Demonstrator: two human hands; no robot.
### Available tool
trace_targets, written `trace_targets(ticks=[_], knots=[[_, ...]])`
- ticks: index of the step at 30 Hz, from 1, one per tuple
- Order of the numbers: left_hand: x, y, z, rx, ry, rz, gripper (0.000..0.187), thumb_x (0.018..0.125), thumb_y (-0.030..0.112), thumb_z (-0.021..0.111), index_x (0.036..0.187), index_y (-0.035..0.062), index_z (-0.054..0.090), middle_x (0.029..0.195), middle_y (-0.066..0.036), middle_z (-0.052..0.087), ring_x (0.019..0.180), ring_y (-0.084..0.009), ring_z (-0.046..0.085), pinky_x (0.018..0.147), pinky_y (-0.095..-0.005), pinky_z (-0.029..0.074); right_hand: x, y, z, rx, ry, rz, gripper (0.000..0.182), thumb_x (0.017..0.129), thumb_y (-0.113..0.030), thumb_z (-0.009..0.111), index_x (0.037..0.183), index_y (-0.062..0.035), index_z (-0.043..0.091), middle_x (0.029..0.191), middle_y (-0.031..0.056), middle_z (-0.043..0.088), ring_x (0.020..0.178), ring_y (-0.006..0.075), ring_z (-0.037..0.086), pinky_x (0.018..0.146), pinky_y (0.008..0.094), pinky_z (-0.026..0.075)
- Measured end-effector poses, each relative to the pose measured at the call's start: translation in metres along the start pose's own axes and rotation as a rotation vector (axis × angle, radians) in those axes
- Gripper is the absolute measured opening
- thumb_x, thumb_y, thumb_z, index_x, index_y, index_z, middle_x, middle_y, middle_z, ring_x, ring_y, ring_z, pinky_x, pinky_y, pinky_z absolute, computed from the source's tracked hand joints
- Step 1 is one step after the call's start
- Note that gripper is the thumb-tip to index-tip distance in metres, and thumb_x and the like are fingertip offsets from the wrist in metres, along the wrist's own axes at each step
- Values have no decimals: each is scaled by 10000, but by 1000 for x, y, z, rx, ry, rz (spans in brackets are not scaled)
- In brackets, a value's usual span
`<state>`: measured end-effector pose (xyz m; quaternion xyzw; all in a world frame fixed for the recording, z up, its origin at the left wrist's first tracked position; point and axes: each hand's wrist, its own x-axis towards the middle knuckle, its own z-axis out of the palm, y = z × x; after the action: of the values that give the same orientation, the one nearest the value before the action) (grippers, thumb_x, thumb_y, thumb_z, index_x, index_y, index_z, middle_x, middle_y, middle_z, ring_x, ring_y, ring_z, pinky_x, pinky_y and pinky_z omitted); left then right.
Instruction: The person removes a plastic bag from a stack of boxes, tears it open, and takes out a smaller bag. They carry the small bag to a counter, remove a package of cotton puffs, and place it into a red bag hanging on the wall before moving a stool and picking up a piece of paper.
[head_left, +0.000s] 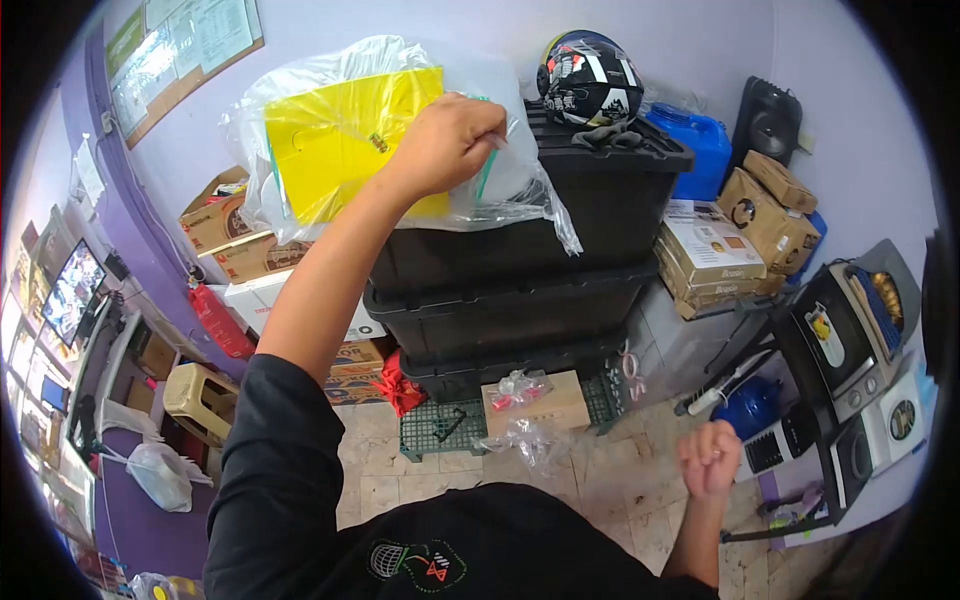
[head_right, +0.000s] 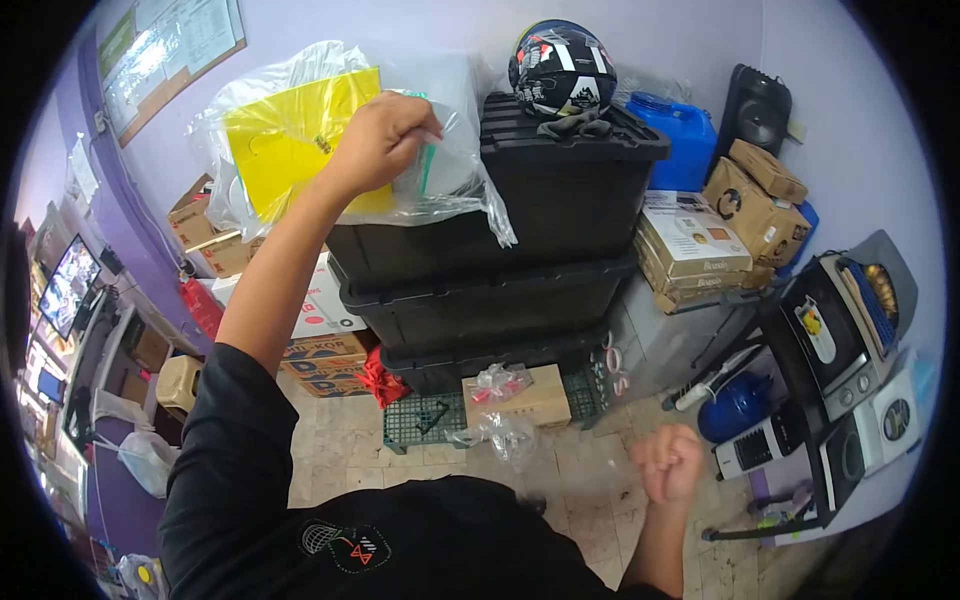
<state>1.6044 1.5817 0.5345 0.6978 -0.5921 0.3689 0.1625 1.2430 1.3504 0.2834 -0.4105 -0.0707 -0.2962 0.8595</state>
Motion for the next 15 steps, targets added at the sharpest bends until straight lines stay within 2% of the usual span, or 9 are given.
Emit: trace_targets(ticks=[3, 5, 7, 8, 9, 10, 11, 13, 15], knots=[[-14, 26, 1, -38, 88, -49, 333, 672, 20, 532, 999, 65, 576, 1013, -109, 629, 977, -317, 563, 911, -407, 399, -40, -29, 22, -89, 139, -185, 274, 923, -211, 440, 675, -119, 370, 616, 11, 385, 520, 131, 341, 579, 308, 368], [-45, 84, 1, -26, 309, 66, 466, 643, 61, 575, 1107, 91, 549, 1123, -144, 588, 1068, -340, 543, 919, -466, 379, -56, -46, 55, -162, 215, -312, 260, 958, -225, 420, 726, -116, 376, 675, 20, 400, 570, 134, 363, 640, 314, 379], [-86, 141, 25, -591, 96, 191, 649, 619, 126, 663, 1236, 60, 472, 1324, -186, 449, 1247, -370, 397, 1016, -470, 309, -52, -47, 105, -300, 119, -353, 250, 990, -255, 379, 786, -112, 366, 777, 43, 408, 669, 149, 389, 732, 332, 368], [-115, 179, 51, -802, -60, 164, 831, 649, 270, 755, 1341, 21, 368, 1381, -227, 369, 1273, -383, 362, 1052, -469, 267, -48, -47, 125, -321, 42, -365, 239, 987, -239, 377, 788, -108, 369, 788, 60, 412, 689, 168, 403, 726, 346, 375], [-143, 218, 75, -952, -209, 152, 1086, 661, 441, 780, 1438, 12, 154, 1416, -261, 296, 1284, -389, 343, 1067, -476, 237, -42, -48, 144, -312, 4, -343, 241, 990, -241, 367, 791, -106, 373, 792, 63, 419, 710, 181, 424, 733, 356, 378], [-162, 256, 102, -1237, -400, 107, 1205, 667, 494, 772, 1454, 27, -11, 1449, -270, 220, 1289, -383, 327, 1072, -453, 236, -31, -49, 161, -334, -63, -322, 239, 995, -240, 354, 804, -99, 388, 804, 71, 432, 722, 188, 433, 739, 357, 381], [-172, 287, 104, -1438, -456, 74, 1141, 706, 439, 766, 1448, -2, 20, 1401, -221, 349, 1296, -309, 359, 1046, -403, 281, -21, -49, 178, -292, -62, -314, 241, 999, -235, 342, 821, -85, 402, 834, 89, 464, 755, 208, 472, 766, 366, 398], [-197, 342, 124, -1752, -750, -68, 1036, 763, 406, 720, 1459, 40, 45, 1203, -179, 549, 1124, -287, 524, 964, -382, 379, -1, -66, 195, -315, -108, -338, 292, 1002, -254, 355, 797, -61, 432, 873, 117, 521, 817, 239, 543, 804, 378, 432], [-222, 361, 125, -1434, -968, -24, 774, 828, 343, 654, 1433, 93, 241, 993, -138, 627, 914, -261, 598, 851, -357, 451, 6, -100, 203, -315, -58, -458, 258, 991, -206, 400, 821, -45, 509, 858, 95, 540, 804, 189, 543, 785, 337, 446]])
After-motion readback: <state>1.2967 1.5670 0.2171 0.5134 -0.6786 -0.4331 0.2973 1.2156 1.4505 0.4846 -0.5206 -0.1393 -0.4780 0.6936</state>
